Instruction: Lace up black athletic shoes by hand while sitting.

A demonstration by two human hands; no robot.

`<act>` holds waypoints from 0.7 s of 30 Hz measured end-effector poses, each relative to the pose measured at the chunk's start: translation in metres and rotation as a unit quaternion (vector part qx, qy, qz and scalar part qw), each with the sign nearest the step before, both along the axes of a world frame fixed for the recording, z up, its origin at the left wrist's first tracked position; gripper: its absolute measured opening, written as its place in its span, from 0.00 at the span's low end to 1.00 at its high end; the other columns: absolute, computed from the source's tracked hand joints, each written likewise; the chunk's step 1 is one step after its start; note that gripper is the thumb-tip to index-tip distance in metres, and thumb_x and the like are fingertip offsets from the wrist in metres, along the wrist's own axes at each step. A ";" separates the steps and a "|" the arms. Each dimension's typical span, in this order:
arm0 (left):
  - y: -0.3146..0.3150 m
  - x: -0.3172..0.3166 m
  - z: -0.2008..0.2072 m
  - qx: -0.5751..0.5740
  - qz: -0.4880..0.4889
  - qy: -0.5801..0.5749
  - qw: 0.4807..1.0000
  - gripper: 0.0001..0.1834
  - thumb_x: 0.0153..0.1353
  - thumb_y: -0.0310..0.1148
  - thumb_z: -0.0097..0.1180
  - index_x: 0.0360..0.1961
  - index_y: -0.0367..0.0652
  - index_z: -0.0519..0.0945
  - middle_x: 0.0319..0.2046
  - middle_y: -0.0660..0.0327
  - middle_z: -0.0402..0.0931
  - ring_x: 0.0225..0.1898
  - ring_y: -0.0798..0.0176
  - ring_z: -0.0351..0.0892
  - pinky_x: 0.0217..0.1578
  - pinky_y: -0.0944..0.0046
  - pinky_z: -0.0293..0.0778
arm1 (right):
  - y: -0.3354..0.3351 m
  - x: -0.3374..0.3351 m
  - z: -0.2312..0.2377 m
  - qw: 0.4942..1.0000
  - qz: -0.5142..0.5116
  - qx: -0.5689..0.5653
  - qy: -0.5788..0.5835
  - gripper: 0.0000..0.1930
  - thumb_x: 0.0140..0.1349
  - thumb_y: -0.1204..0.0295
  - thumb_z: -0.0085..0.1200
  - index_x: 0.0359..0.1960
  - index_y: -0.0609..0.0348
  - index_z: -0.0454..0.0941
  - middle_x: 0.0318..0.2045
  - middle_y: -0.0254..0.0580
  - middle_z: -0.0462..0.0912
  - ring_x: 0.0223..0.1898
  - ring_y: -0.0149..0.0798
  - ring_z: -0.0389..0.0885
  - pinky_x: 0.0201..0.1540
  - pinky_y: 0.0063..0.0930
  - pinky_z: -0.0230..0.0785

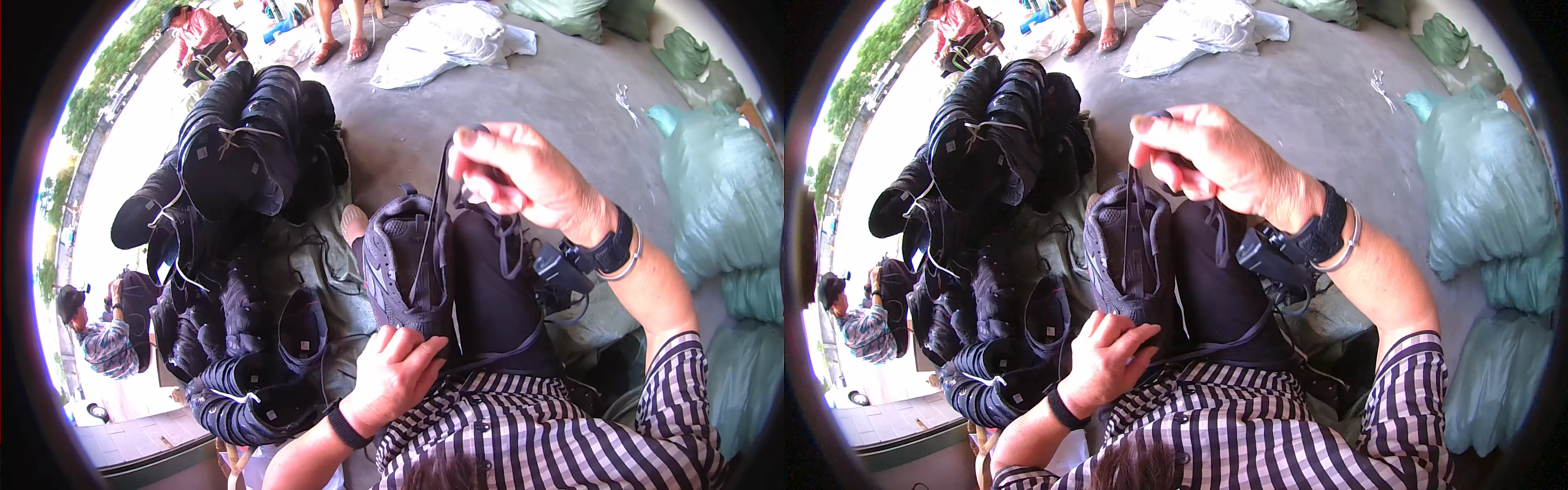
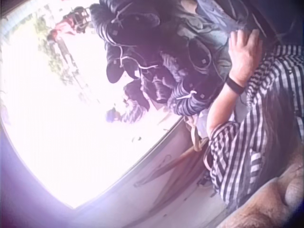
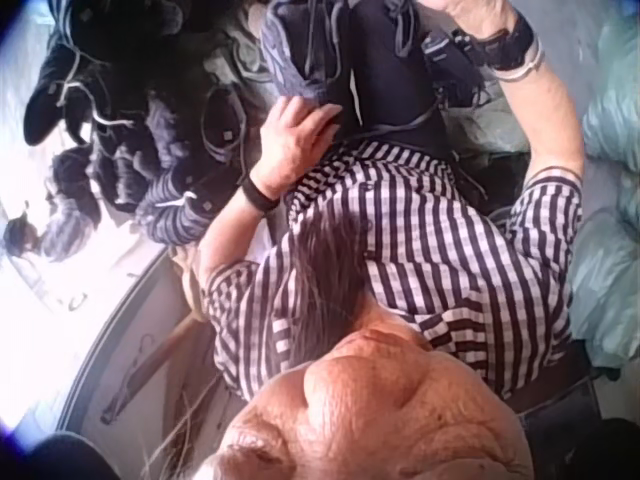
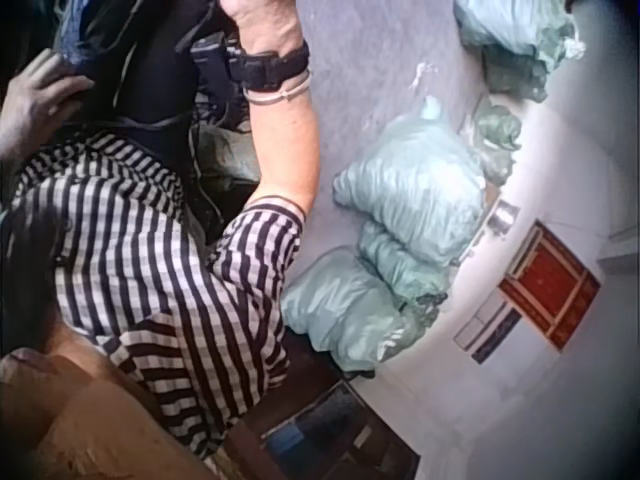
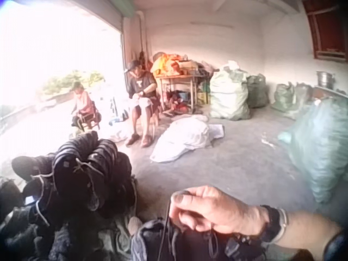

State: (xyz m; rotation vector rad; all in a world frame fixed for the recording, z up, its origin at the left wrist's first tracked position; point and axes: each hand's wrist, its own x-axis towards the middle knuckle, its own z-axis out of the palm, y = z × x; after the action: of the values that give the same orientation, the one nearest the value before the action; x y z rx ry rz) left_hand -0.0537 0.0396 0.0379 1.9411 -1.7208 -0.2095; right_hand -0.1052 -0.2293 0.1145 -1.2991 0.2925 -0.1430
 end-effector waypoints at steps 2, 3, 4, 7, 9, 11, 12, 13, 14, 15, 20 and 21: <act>0.001 -0.001 -0.006 -0.001 -0.001 -0.004 1.000 0.17 0.43 0.28 0.65 0.38 0.49 0.82 0.31 0.62 0.71 0.33 0.58 0.71 0.34 0.62 0.72 | -0.004 0.008 0.010 1.000 0.011 0.017 -0.023 0.18 0.68 0.59 0.47 0.29 0.63 0.76 0.14 0.29 0.69 0.11 0.18 0.59 0.12 0.13 0.50; 0.002 0.001 -0.008 0.000 -0.001 -0.005 1.000 0.17 0.43 0.28 0.65 0.38 0.49 0.82 0.31 0.62 0.71 0.33 0.58 0.71 0.34 0.62 0.72 | -0.003 0.014 0.015 1.000 0.006 -0.012 -0.018 0.17 0.68 0.60 0.47 0.29 0.62 0.76 0.13 0.28 0.68 0.11 0.18 0.58 0.12 0.14 0.50; 0.002 0.002 -0.009 -0.004 -0.001 0.013 1.000 0.16 0.44 0.27 0.65 0.38 0.49 0.82 0.31 0.62 0.71 0.32 0.58 0.71 0.34 0.62 0.72 | 0.000 0.019 0.017 1.000 0.006 -0.011 -0.019 0.17 0.68 0.60 0.47 0.29 0.62 0.76 0.13 0.28 0.68 0.11 0.18 0.58 0.12 0.14 0.50; 0.000 0.002 -0.014 -0.007 -0.006 0.039 0.999 0.16 0.44 0.27 0.65 0.37 0.48 0.82 0.31 0.63 0.71 0.32 0.59 0.72 0.33 0.62 0.72 | 0.003 0.031 0.028 0.995 -0.095 -0.035 -0.004 0.16 0.67 0.62 0.48 0.25 0.60 0.73 0.12 0.24 0.63 0.11 0.18 0.56 0.13 0.14 0.49; -0.005 0.001 -0.012 -0.014 -0.004 0.045 0.999 0.15 0.44 0.27 0.65 0.36 0.48 0.82 0.30 0.62 0.72 0.32 0.59 0.73 0.33 0.63 0.72 | -0.016 0.035 0.029 0.995 -0.072 -0.032 -0.069 0.15 0.66 0.63 0.48 0.24 0.59 0.73 0.13 0.23 0.63 0.12 0.18 0.58 0.14 0.14 0.50; -0.002 0.000 -0.015 -0.017 -0.002 0.052 0.999 0.15 0.43 0.27 0.65 0.36 0.48 0.82 0.30 0.62 0.72 0.31 0.58 0.73 0.33 0.62 0.73 | -0.016 0.032 0.034 0.994 -0.067 -0.019 -0.085 0.15 0.65 0.64 0.49 0.23 0.59 0.74 0.13 0.24 0.66 0.12 0.17 0.59 0.14 0.14 0.51; -0.002 -0.001 -0.017 -0.020 0.004 0.061 0.998 0.15 0.43 0.27 0.65 0.36 0.48 0.82 0.30 0.62 0.72 0.31 0.58 0.73 0.34 0.62 0.73 | -0.014 0.029 0.040 0.993 -0.001 -0.077 -0.090 0.14 0.64 0.65 0.50 0.23 0.59 0.75 0.14 0.25 0.69 0.13 0.17 0.61 0.15 0.14 0.53; 0.000 0.001 -0.015 -0.016 0.001 0.070 0.997 0.15 0.47 0.26 0.65 0.39 0.47 0.82 0.30 0.61 0.74 0.31 0.61 0.75 0.34 0.64 0.73 | -0.012 0.026 0.046 0.984 0.063 -0.135 -0.093 0.14 0.63 0.65 0.51 0.22 0.59 0.76 0.15 0.26 0.72 0.13 0.17 0.63 0.16 0.13 0.54; -0.001 0.007 -0.014 -0.017 -0.001 0.069 0.997 0.15 0.47 0.26 0.65 0.39 0.47 0.82 0.30 0.61 0.74 0.31 0.61 0.75 0.34 0.64 0.73 | -0.010 0.021 0.053 0.984 0.061 -0.137 -0.094 0.14 0.63 0.65 0.51 0.22 0.59 0.76 0.15 0.26 0.72 0.13 0.17 0.63 0.16 0.13 0.54; -0.002 0.011 -0.013 -0.011 0.025 0.171 0.985 0.14 0.50 0.25 0.63 0.41 0.45 0.81 0.30 0.61 0.75 0.30 0.64 0.75 0.33 0.67 0.73 | -0.007 0.014 0.063 0.957 0.047 -0.265 -0.105 0.13 0.62 0.66 0.53 0.22 0.60 0.77 0.17 0.28 0.75 0.14 0.18 0.65 0.16 0.14 0.55; -0.019 0.041 -0.001 -0.071 0.124 0.219 0.965 0.13 0.58 0.17 0.53 0.43 0.39 0.79 0.27 0.58 0.75 0.27 0.66 0.77 0.29 0.69 0.73 | -0.006 -0.014 0.090 0.752 0.035 -0.628 -0.198 0.08 0.50 0.71 0.62 0.21 0.61 0.76 0.17 0.28 0.75 0.17 0.21 0.67 0.19 0.19 0.55; -0.028 0.043 0.004 -0.103 0.112 0.197 0.968 0.10 0.57 0.22 0.57 0.41 0.42 0.80 0.26 0.60 0.75 0.27 0.64 0.79 0.27 0.67 0.73 | 0.001 -0.019 0.092 0.748 0.027 -0.629 -0.210 0.08 0.48 0.71 0.62 0.22 0.61 0.76 0.17 0.30 0.74 0.17 0.22 0.68 0.19 0.20 0.56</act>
State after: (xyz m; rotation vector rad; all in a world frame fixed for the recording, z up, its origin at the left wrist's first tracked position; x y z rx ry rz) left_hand -0.0108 0.0119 0.0420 1.7794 -1.2080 -0.2969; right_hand -0.1243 -0.2286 0.2066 -2.5565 -0.3332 -0.6583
